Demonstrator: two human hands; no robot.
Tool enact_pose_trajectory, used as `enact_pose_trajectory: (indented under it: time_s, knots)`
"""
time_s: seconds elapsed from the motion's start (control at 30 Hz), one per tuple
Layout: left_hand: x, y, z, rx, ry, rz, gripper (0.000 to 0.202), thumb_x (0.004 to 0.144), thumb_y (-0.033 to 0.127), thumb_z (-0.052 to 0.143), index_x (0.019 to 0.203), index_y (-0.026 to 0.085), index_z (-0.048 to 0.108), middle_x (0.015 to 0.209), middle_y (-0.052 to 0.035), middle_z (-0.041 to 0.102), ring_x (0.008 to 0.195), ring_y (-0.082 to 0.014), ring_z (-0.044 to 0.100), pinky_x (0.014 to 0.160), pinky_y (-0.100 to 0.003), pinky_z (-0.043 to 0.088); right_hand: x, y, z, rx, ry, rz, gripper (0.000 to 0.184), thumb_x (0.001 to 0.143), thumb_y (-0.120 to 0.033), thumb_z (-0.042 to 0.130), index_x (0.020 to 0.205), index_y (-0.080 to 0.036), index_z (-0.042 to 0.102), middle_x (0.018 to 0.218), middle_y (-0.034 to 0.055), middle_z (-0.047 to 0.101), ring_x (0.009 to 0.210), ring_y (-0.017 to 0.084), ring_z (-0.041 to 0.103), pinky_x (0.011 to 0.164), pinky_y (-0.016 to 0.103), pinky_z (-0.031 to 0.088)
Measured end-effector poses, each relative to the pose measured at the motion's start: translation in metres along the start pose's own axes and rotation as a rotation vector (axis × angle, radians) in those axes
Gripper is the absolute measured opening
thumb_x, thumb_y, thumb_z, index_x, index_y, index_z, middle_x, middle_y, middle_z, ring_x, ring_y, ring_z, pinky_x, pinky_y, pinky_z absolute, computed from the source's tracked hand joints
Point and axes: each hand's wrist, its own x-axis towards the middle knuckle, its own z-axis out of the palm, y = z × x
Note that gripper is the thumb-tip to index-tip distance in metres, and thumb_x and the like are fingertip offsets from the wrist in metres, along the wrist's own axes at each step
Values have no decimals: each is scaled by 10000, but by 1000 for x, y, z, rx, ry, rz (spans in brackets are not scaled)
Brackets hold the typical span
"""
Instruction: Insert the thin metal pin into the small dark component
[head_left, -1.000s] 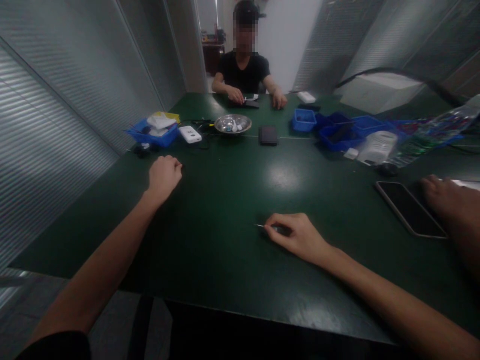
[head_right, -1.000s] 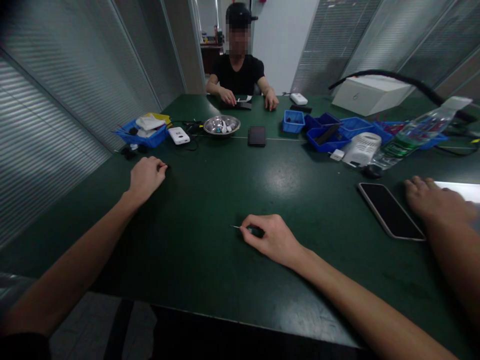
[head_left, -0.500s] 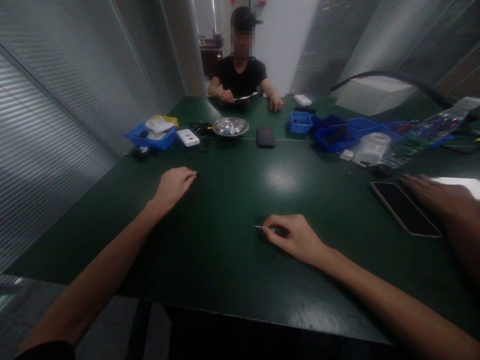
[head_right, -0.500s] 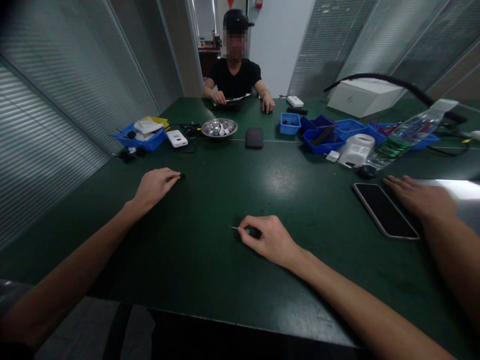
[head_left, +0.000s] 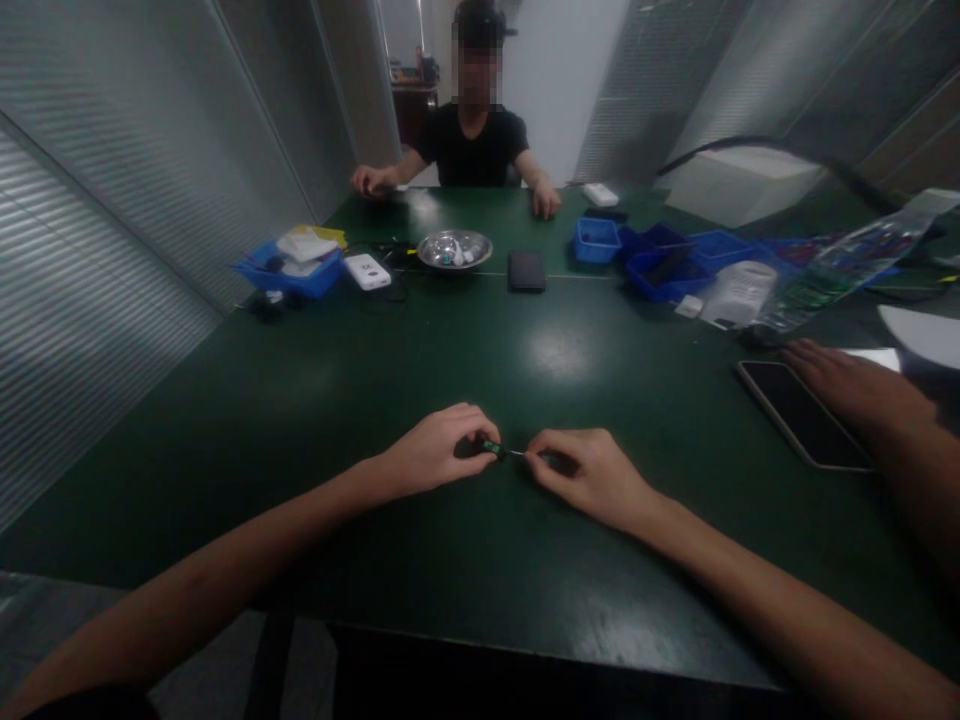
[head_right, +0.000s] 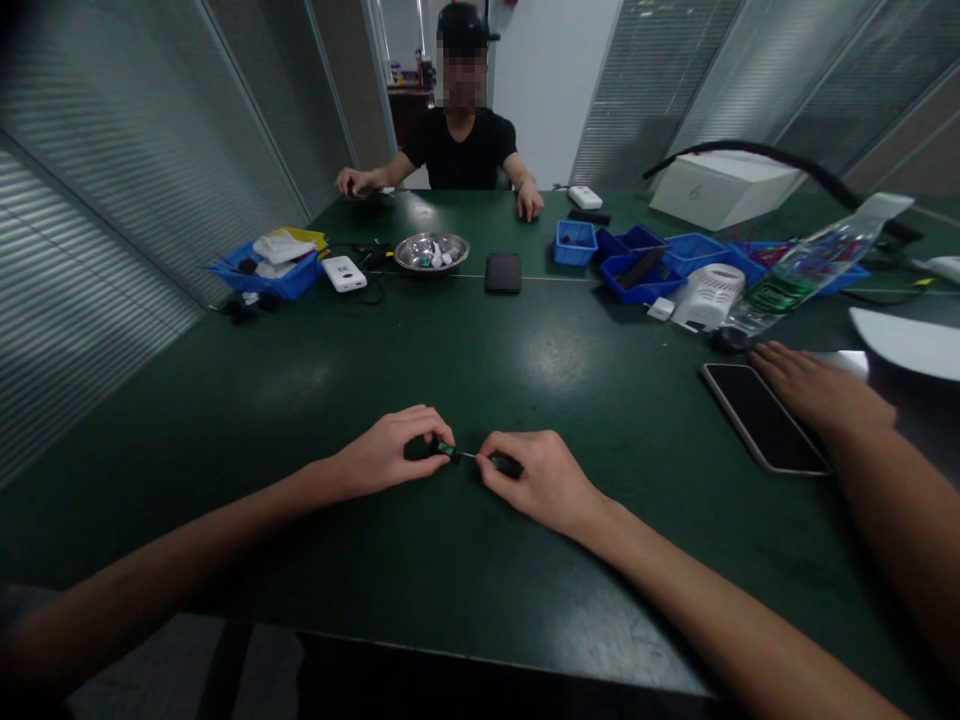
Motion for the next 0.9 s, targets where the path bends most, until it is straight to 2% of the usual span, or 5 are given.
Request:
enact_pose_trajectory:
  time_s: [0.3,0.53,0.7,0.9]
  knots:
    - [1,0,0,-9,-7,22,155,972,282,672,1101,198,685,1027,-61,657,945,-208,587,823,-338,464,1,-1,3,-45,-21,-15,178,979,-288,589,912,-199,727,734,10,695,606,131,613,598,243,433]
    - [0,-2,0,-7,-10,36,162,977,290,663,1109,199,684,1021,-66,660,962,-221,591,838,-349,471,10,-12,12,51,26,-53,179,984,-286,591,916,-197,732,764,7,721,627,125,647,613,237,451]
    - [0,-2,-3,-12,-28,46,163,980,289,665,1114,198,682,1039,-68,666,989,-222,595,855,-352,475,8,-11,7,60,55,-15,187,982,-283,593,904,-190,735,772,11,728,601,118,633,575,230,439]
    - [-3,0,-13,-47,-68,91,173,991,227,637,1156,210,688,1110,-83,682,1072,-227,610,949,-387,475,4,-6,2,37,82,-2,222,987,-318,584,894,-191,739,736,13,722,564,119,609,560,232,440]
